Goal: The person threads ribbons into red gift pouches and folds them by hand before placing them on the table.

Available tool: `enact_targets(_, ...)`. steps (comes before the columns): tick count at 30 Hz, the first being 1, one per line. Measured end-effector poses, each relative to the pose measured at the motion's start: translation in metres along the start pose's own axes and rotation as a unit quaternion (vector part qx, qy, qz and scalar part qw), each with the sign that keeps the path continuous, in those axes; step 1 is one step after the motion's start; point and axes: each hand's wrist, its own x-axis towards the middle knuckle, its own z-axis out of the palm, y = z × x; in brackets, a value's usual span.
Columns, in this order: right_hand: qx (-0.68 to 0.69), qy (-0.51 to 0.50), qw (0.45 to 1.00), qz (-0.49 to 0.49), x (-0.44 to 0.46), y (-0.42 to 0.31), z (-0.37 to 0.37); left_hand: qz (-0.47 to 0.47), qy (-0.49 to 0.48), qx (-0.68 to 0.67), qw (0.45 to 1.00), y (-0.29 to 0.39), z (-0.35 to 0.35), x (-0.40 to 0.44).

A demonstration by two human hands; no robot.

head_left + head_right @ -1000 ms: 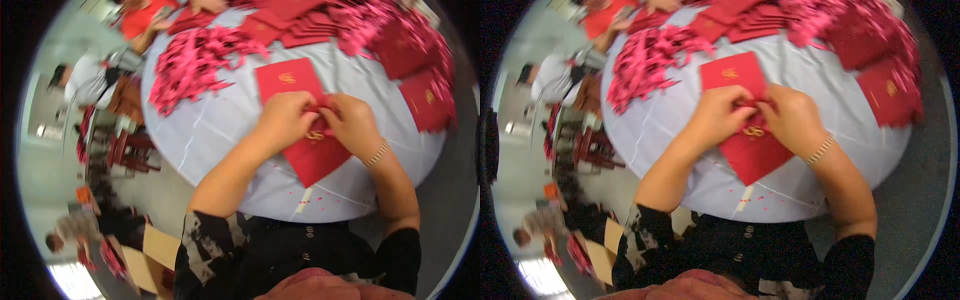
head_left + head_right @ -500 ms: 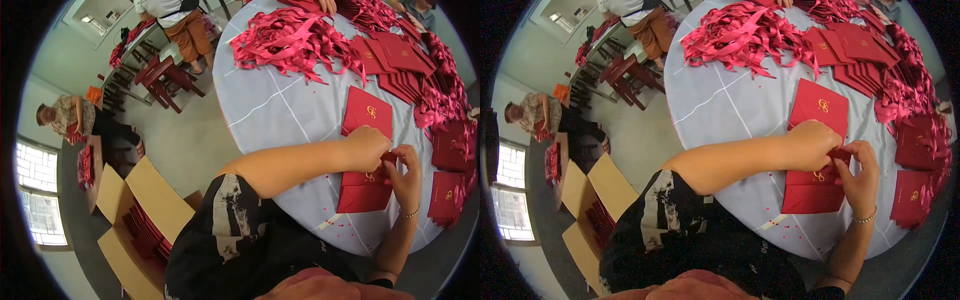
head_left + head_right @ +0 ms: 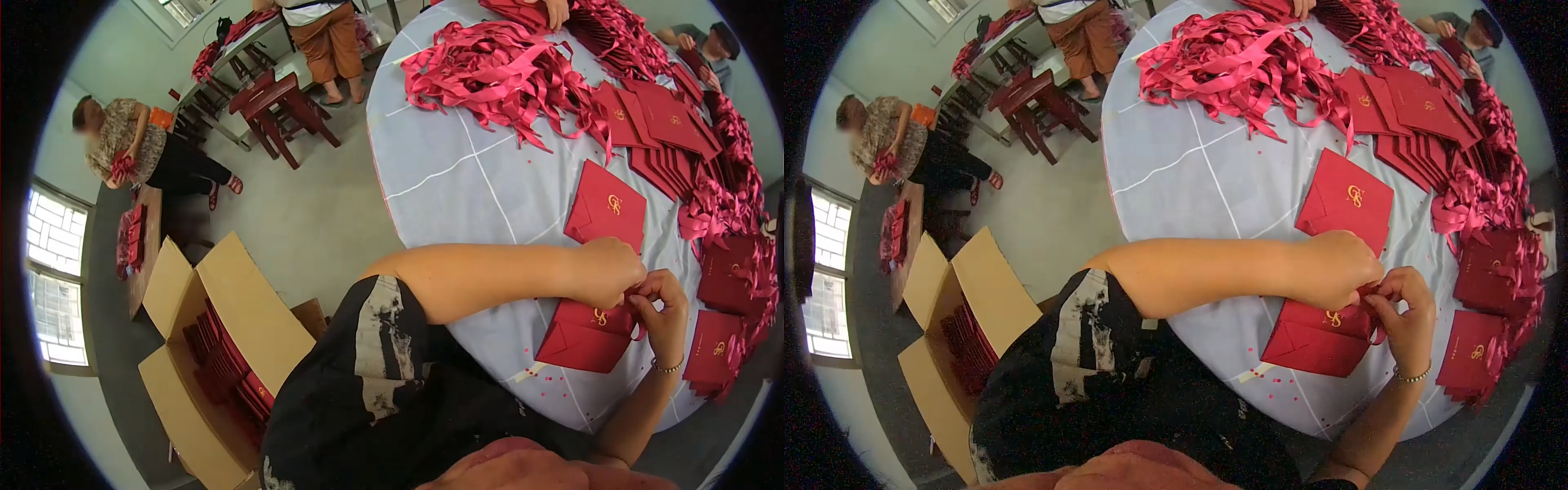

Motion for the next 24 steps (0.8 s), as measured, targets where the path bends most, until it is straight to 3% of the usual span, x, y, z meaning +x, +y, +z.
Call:
enact_targets(7,-0.026,-0.011,0.999,-0.028,0.0,-0.015,-0.007,0.001,0.023,-0.027,0.999,0.0,0.0,-0.001)
enact_targets(15,0.016,-0.08,0.995,0.051,-0.004,-0.009,-0.015,0.01,-0.031,-0.09,0.995,0.002,-0.004,-0.002)
enact_targets(24,-0.009,-0.032,0.998,0.05,-0.005,-0.015,-0.007,-0.009,0.007,-0.041,0.999,0.003,-0.001,-0.003)
